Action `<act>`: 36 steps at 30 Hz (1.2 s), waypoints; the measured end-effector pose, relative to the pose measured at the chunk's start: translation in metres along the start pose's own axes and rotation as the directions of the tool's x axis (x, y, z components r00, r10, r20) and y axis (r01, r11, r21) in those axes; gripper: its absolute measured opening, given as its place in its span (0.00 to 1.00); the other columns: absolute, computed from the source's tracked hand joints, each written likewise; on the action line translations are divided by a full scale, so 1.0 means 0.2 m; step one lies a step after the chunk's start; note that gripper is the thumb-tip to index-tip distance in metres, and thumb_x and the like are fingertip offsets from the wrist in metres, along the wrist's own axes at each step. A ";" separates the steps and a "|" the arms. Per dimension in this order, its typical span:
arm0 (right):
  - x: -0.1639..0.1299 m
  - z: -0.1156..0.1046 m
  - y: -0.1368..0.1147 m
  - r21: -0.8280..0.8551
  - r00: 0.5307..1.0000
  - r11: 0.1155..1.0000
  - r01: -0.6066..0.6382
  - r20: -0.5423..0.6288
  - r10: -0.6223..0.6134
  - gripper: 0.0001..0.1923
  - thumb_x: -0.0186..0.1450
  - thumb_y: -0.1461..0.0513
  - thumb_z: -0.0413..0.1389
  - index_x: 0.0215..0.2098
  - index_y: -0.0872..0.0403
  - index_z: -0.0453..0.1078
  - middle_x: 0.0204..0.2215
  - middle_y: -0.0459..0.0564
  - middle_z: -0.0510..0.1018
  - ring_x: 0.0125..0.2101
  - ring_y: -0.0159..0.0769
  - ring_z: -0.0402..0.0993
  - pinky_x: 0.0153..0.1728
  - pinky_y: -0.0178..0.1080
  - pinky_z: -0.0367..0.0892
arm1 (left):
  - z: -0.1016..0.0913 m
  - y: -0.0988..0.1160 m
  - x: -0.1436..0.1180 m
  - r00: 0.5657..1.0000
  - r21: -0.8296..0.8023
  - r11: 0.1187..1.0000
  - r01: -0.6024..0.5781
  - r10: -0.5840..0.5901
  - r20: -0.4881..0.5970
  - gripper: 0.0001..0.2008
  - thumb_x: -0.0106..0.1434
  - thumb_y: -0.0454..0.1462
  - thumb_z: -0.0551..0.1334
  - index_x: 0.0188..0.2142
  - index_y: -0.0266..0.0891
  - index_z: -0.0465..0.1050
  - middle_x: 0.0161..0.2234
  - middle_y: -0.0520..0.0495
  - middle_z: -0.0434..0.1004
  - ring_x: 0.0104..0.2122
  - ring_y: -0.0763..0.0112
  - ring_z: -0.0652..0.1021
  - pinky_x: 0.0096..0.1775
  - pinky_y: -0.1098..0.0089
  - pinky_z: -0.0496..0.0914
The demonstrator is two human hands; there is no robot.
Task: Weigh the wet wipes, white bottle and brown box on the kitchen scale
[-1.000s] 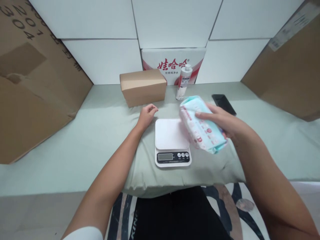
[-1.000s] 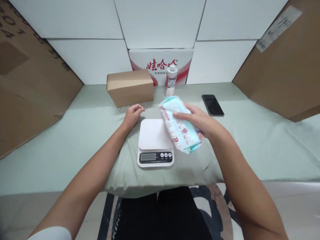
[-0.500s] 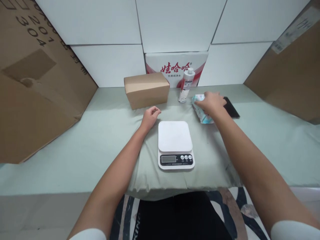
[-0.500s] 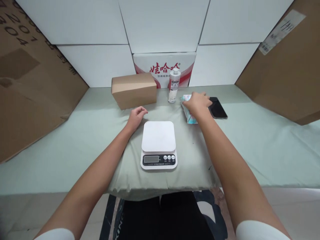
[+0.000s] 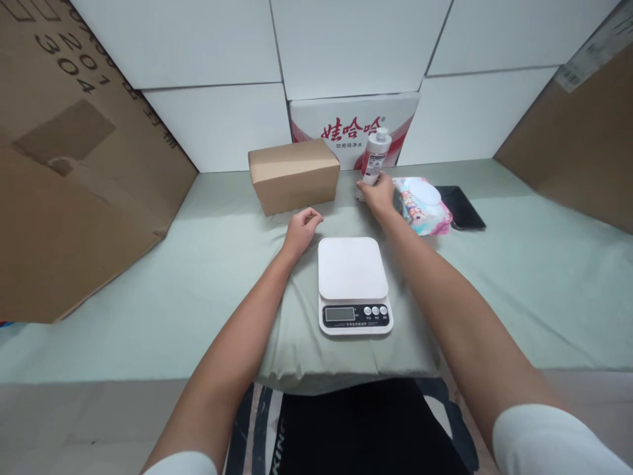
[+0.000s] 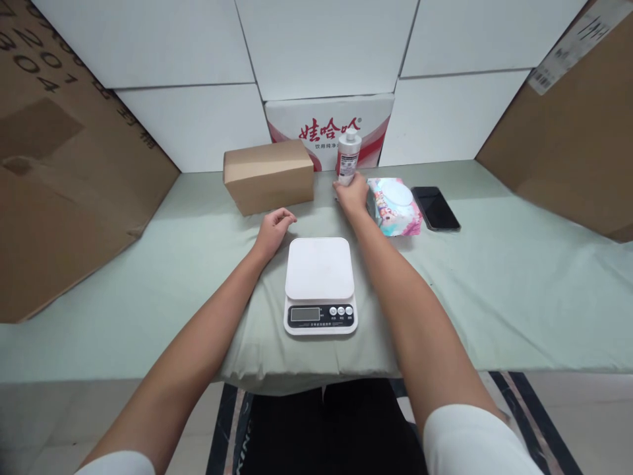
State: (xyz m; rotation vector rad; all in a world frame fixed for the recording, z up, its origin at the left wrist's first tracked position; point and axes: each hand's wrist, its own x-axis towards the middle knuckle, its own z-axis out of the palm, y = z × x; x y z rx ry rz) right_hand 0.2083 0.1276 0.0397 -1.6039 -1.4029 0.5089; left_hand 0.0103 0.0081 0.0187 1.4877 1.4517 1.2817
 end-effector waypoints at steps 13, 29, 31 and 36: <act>-0.74 -0.59 -0.10 0.432 0.555 0.799 0.417 0.575 -0.601 0.21 0.58 0.55 0.70 0.47 0.50 0.75 0.41 0.53 0.82 0.43 0.49 0.80 0.40 0.46 0.78 | 0.01 -0.05 0.02 0.998 -0.023 0.997 -0.067 0.067 -0.006 0.06 0.60 0.36 0.61 0.26 0.40 0.71 0.25 0.53 0.70 0.30 0.70 0.69 0.37 0.68 0.63; -0.56 -0.56 0.06 0.545 0.860 0.741 0.393 0.067 -0.505 0.41 0.58 0.32 0.56 0.65 0.36 0.61 0.48 0.53 0.78 0.20 0.33 0.58 0.21 0.44 0.60 | 0.01 -0.03 0.00 0.999 -0.026 0.999 -0.037 0.037 0.007 0.06 0.59 0.38 0.61 0.27 0.41 0.69 0.25 0.53 0.69 0.29 0.70 0.68 0.38 0.68 0.65; -0.54 -0.58 0.08 0.496 0.906 0.771 0.400 -0.084 -0.415 0.34 0.60 0.33 0.52 0.60 0.35 0.64 0.45 0.52 0.76 0.19 0.34 0.56 0.21 0.45 0.58 | 0.01 -0.03 0.00 0.999 -0.012 0.999 -0.040 0.041 0.007 0.06 0.59 0.39 0.60 0.27 0.41 0.69 0.26 0.52 0.70 0.30 0.70 0.68 0.38 0.67 0.65; -0.56 -0.54 0.10 0.568 0.903 0.716 0.406 -0.131 -0.409 0.20 0.64 0.39 0.55 0.43 0.41 0.68 0.32 0.45 0.69 0.17 0.30 0.50 0.19 0.40 0.52 | 0.01 -0.03 0.00 0.999 0.006 0.999 -0.045 0.045 0.000 0.07 0.59 0.39 0.60 0.27 0.41 0.69 0.25 0.52 0.68 0.29 0.70 0.68 0.37 0.67 0.64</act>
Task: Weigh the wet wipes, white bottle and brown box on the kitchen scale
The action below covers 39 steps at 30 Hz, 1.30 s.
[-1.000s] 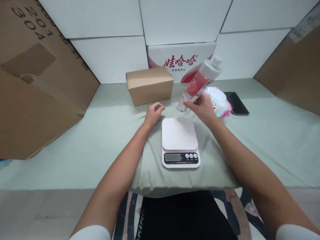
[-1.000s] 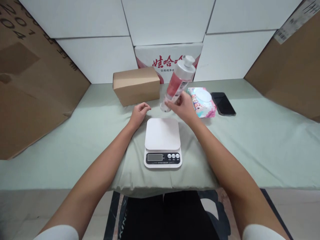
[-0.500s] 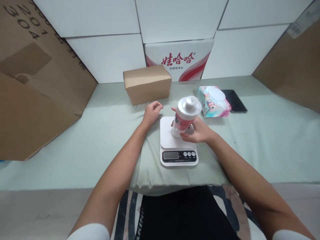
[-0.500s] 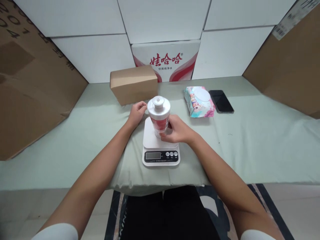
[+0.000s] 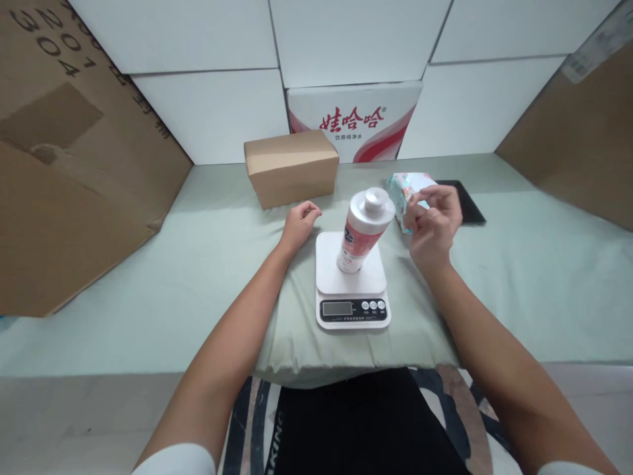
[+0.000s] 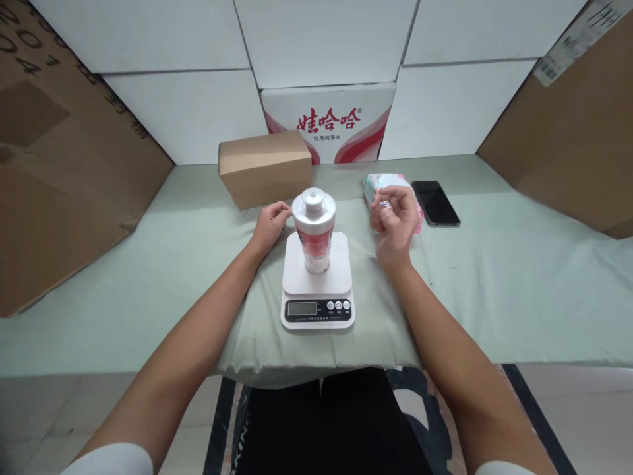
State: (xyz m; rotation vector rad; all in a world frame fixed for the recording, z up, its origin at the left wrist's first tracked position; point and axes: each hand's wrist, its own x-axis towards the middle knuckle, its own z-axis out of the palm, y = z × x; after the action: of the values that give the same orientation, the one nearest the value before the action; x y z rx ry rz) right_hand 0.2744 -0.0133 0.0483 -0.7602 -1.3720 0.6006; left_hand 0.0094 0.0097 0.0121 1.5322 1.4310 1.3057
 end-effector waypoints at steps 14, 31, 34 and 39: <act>-0.16 0.15 -0.07 -0.211 0.940 0.971 0.109 0.340 -0.031 0.32 0.58 0.50 0.69 0.55 0.42 0.62 0.27 0.40 0.69 0.18 0.31 0.61 0.16 0.38 0.58 | 0.00 0.00 0.01 1.000 0.006 1.000 0.011 -0.011 0.002 0.06 0.59 0.38 0.60 0.27 0.41 0.71 0.25 0.53 0.69 0.29 0.70 0.68 0.36 0.67 0.63; 0.35 0.35 0.41 -0.561 0.976 0.815 -0.144 0.056 0.211 0.44 0.62 0.59 0.54 0.74 0.54 0.46 0.65 0.60 0.72 0.59 0.50 0.74 0.62 0.54 0.66 | 0.01 -0.01 0.01 1.000 -0.011 1.000 0.014 -0.014 0.005 0.07 0.60 0.39 0.60 0.26 0.41 0.70 0.24 0.53 0.67 0.27 0.71 0.66 0.35 0.67 0.62; 0.38 0.36 0.40 -0.587 0.982 0.796 -0.150 0.003 0.188 0.46 0.62 0.59 0.55 0.75 0.55 0.43 0.69 0.64 0.66 0.66 0.52 0.67 0.66 0.56 0.62 | -0.01 0.00 -0.01 0.997 0.010 0.999 -0.031 0.031 -0.067 0.08 0.63 0.41 0.59 0.29 0.42 0.70 0.24 0.53 0.65 0.26 0.71 0.65 0.33 0.68 0.61; 0.36 0.45 0.28 -0.592 0.999 0.805 -0.049 -0.019 0.047 0.40 0.67 0.52 0.53 0.74 0.51 0.49 0.67 0.65 0.63 0.64 0.55 0.68 0.61 0.60 0.69 | -0.15 0.04 -0.01 0.809 0.157 0.980 -0.123 0.191 -0.556 0.11 0.70 0.45 0.55 0.42 0.43 0.71 0.39 0.46 0.73 0.42 0.65 0.75 0.44 0.67 0.69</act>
State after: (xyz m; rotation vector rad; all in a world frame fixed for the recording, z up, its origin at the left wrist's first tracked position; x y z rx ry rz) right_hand 0.1974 0.0884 0.0530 -1.3016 -1.5586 0.1909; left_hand -0.0171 0.0024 0.0270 1.4134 1.7911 1.9331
